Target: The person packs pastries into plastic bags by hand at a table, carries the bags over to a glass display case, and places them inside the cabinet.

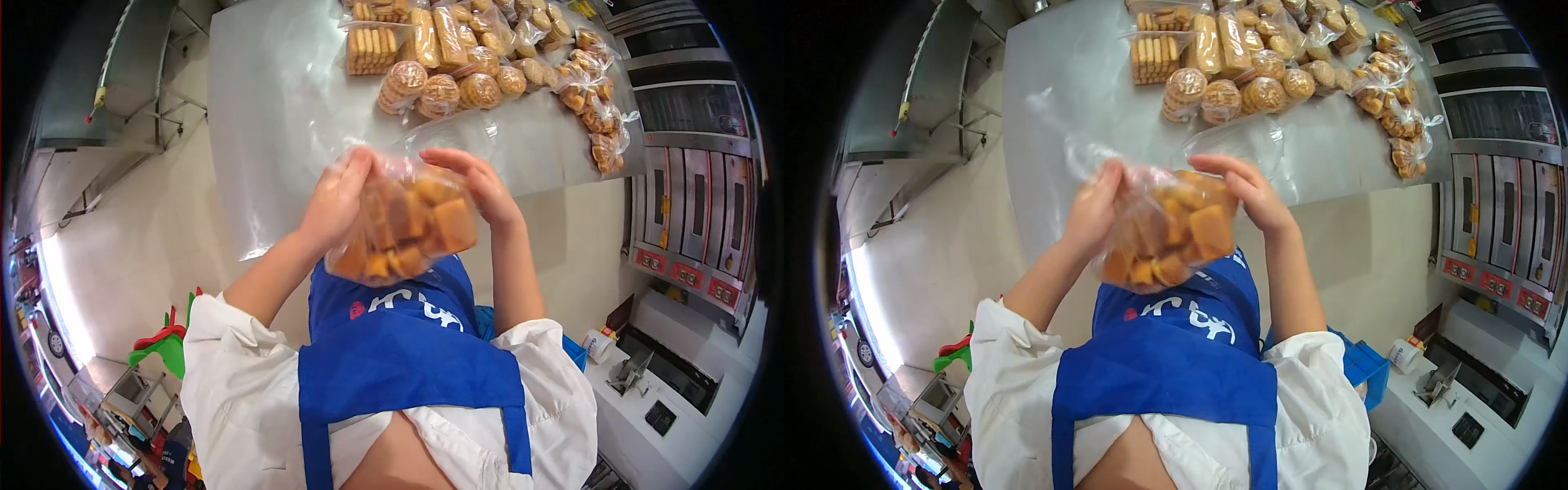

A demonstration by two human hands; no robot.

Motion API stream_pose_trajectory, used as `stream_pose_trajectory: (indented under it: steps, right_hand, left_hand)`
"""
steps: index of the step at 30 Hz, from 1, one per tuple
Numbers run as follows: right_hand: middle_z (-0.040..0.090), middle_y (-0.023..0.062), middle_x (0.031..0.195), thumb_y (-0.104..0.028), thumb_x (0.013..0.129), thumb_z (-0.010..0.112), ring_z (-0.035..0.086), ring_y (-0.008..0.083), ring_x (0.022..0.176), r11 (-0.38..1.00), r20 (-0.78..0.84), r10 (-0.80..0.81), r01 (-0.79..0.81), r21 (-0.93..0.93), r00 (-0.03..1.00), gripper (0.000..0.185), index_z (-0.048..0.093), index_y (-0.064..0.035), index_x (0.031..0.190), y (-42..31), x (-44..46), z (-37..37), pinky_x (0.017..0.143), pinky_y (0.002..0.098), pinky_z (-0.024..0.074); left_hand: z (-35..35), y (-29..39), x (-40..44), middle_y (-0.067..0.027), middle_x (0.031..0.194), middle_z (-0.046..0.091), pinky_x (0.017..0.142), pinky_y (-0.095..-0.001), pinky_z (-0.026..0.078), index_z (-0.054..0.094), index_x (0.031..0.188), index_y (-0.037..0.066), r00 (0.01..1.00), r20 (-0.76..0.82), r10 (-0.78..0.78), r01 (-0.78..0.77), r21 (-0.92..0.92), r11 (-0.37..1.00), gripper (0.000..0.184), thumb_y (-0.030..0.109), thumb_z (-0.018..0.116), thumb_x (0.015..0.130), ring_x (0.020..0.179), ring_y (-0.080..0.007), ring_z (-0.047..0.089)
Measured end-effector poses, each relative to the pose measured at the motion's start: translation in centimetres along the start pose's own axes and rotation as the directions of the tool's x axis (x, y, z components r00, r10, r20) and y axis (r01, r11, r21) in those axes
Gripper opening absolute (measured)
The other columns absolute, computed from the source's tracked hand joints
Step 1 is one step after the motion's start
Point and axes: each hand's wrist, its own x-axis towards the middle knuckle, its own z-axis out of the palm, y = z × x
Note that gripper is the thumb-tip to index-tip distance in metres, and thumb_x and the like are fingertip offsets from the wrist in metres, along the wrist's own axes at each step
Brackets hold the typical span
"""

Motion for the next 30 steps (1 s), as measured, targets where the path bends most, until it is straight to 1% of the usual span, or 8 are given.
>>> stream_pose_trajectory:
  steps: [2,6,9,10,12,13,26,30]
  right_hand:
    - [0.048,0.0147,0.135,-0.049,0.086,0.051,0.048,0.0219,0.123,0.935,0.016,-0.06,0.051,0.35,0.998,0.071,0.042,0.0011,0.135,-0.7,-2.1,-1.0,0.103,0.0372,0.0378]
    - [0.043,0.0174,0.139,-0.051,0.083,0.057,0.046,0.0254,0.125,0.845,-0.111,-0.08,0.127,0.519,0.991,0.083,0.03,0.0027,0.141,1.1,-4.2,-5.2,0.104,0.0382,0.0375]
    - [0.043,0.0163,0.139,-0.047,0.084,0.058,0.045,0.0272,0.126,0.842,-0.15,0.084,0.01,0.539,0.985,0.078,0.032,-0.0023,0.142,4.8,-5.0,-9.9,0.104,0.0412,0.0389]
    - [0.045,0.0146,0.138,-0.043,0.086,0.057,0.046,0.0266,0.125,0.833,-0.172,0.17,-0.049,0.551,0.97,0.072,0.034,-0.003,0.141,5.7,-5.1,-11.4,0.103,0.0414,0.0399]
    - [0.051,0.012,0.133,-0.035,0.088,0.055,0.05,0.0259,0.121,0.743,-0.156,0.231,-0.071,0.666,0.96,0.059,0.041,-0.0041,0.137,7.9,-4.8,-14.0,0.101,0.0412,0.0418]
    - [0.053,0.0121,0.13,-0.034,0.088,0.055,0.052,0.0262,0.118,0.7,-0.149,0.31,-0.12,0.704,0.939,0.055,0.044,-0.0042,0.133,9.1,-4.2,-15.4,0.1,0.0415,0.0428]
    - [0.063,0.0102,0.113,-0.037,0.092,0.051,0.061,0.0259,0.103,0.403,-0.041,0.698,-0.345,0.848,0.715,0.042,0.056,-0.0042,0.118,13.0,1.4,-16.7,0.092,0.0421,0.049]
    - [0.061,0.0135,0.115,-0.034,0.091,0.057,0.06,0.0265,0.103,0.816,-0.413,0.563,-0.4,0.417,0.716,0.048,0.05,-0.0021,0.125,12.3,0.4,-14.8,0.091,0.0381,0.0468]
  left_hand:
    - [3.1,1.5,3.0,-0.0099,0.099,0.064,0.096,-0.0363,0.045,0.056,0.091,0.007,0.89,0.15,-0.43,0.43,-0.588,0.685,0.035,0.032,0.034,0.102,0.105,-0.0235,0.059]
    - [8.6,-5.5,8.6,-0.0114,0.107,0.064,0.091,-0.0414,0.049,0.057,0.1,0.007,0.694,0.514,-0.504,0.676,-0.706,0.21,0.036,0.037,0.037,0.101,0.102,-0.0285,0.061]
    - [10.4,-11.8,10.8,-0.0133,0.109,0.064,0.088,-0.0412,0.051,0.058,0.109,0.005,0.566,0.814,-0.131,0.819,-0.573,-0.026,0.036,0.035,0.043,0.098,0.096,-0.0294,0.063]
    - [11.2,-11.3,11.0,-0.0133,0.109,0.064,0.088,-0.0412,0.051,0.058,0.109,0.005,0.574,0.807,-0.141,0.811,-0.583,-0.037,0.036,0.035,0.043,0.098,0.096,-0.0294,0.063]
    - [12.7,-9.3,10.9,-0.0142,0.104,0.065,0.085,-0.0402,0.053,0.059,0.112,0.002,0.747,0.452,-0.487,0.664,-0.483,0.571,0.036,0.032,0.048,0.096,0.09,-0.03,0.065]
    - [12.2,-13.3,11.6,-0.0145,0.106,0.064,0.081,-0.0404,0.055,0.06,0.111,0.001,0.627,0.534,-0.567,0.745,-0.624,0.236,0.027,0.017,0.049,0.093,0.092,-0.0241,0.064]
    - [11.0,-16.1,9.6,-0.0164,0.117,0.061,0.089,-0.0447,0.052,0.054,0.122,0.002,0.708,0.308,-0.636,0.486,-0.866,0.121,0.042,0.034,0.045,0.096,0.103,-0.0287,0.062]
    - [10.2,-14.5,8.1,-0.0137,0.131,0.052,0.102,-0.0484,0.04,0.047,0.131,0.006,0.707,0.221,-0.672,0.407,-0.904,0.13,0.052,0.044,0.035,0.098,0.121,-0.0288,0.051]
